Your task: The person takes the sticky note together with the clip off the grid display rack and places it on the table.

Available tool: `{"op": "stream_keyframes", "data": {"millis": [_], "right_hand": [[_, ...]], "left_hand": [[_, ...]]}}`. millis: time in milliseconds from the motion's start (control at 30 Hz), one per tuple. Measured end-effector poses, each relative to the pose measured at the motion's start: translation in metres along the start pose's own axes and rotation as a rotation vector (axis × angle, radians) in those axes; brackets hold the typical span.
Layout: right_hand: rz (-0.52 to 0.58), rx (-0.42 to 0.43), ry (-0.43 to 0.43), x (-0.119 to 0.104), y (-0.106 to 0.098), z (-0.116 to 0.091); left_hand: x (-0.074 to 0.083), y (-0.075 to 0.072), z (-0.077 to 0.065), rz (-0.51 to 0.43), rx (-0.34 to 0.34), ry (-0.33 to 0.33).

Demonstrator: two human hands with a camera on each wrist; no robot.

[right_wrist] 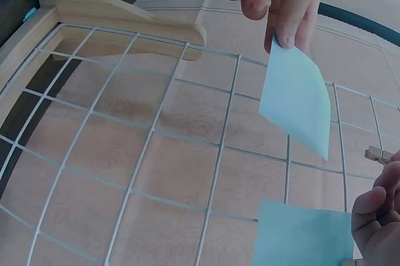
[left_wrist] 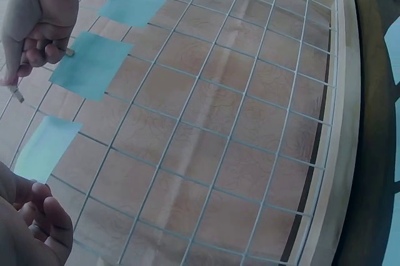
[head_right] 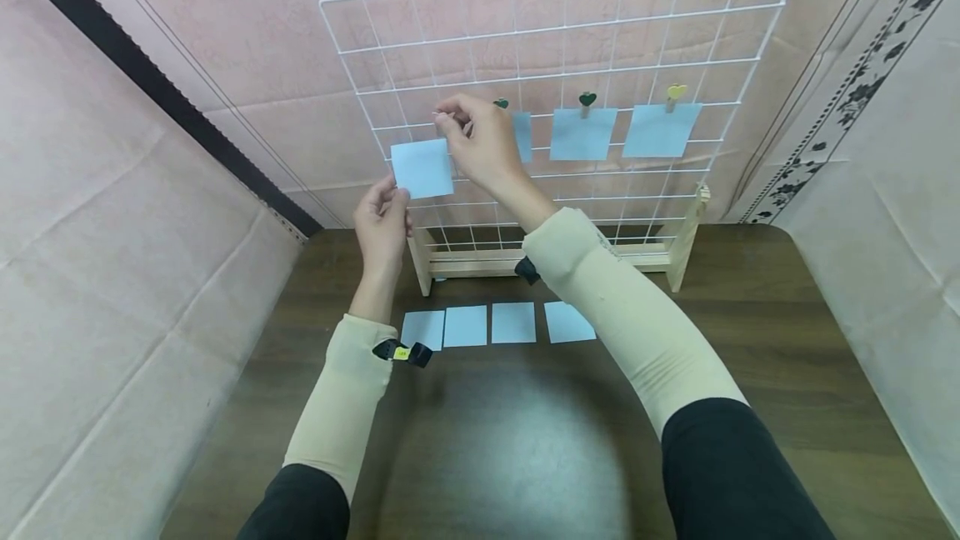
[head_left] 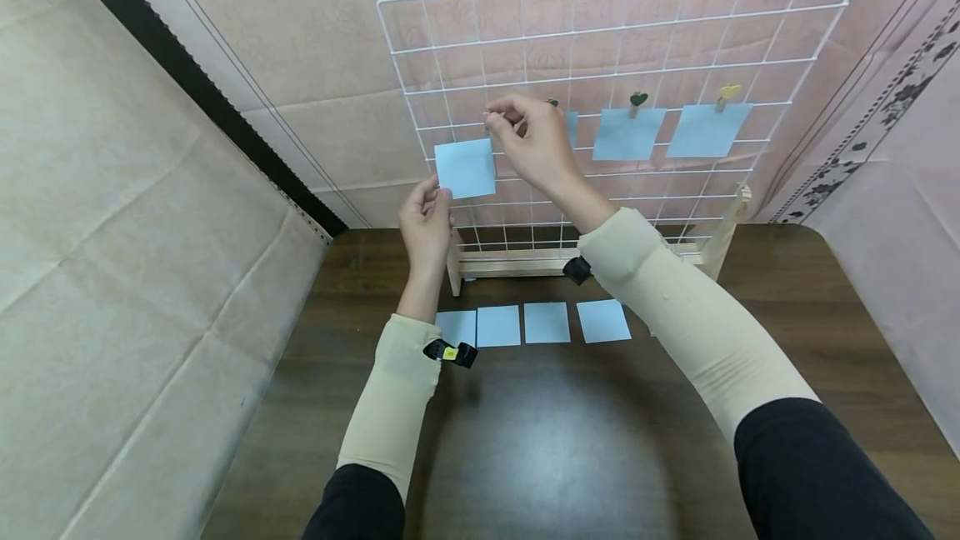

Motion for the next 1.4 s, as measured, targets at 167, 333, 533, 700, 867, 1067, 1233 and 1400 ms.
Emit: {"op": "stream_keyframes", "data": {"millis": [167,333,533,700,867,1067,1233,1400], "right_hand": [[-0.005,-0.008,0.001,0.002,-0.002,-0.006],[-0.014,-0.021,0.004,0.006,-0.004,-0.014],[-0.011,-0.035,0.036,0.009,-0.007,-0.027],[-0.007,-0.032,0.025,0.009,-0.009,-0.036],[-0.005,-0.011,0.004,0.012,-0.012,-0.045],[0.020,-0.008,0.029,0.019,-0.015,-0.061],[0.030,-0.044,0.039,0.023,-0.012,-0.076],[0.035,-0.064,0.035,0.025,-0.007,-0.087]], "left_hand": [[-0.004,-0.005,-0.003,-0.003,0.002,0.008],[-0.009,-0.009,-0.010,-0.006,0.011,0.002],[-0.018,-0.013,-0.021,-0.027,0.010,-0.016],[-0.029,-0.016,-0.027,-0.060,0.002,-0.061],[-0.037,-0.021,-0.031,-0.045,0.020,-0.068],[-0.048,-0.028,-0.036,-0.009,0.035,-0.096],[-0.060,-0.035,-0.040,0.030,0.060,-0.116],[-0.069,-0.040,-0.045,0.052,0.077,-0.146]]}}
Point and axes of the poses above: each hand's wrist, its own z-axis towards the middle knuckle, its own y-axis out of the palm, x = y × z, the point moved 1 cm from there along z, towards the middle knuckle, and after that the axes turned 11 degrees about -y, right-handed, at the moved point
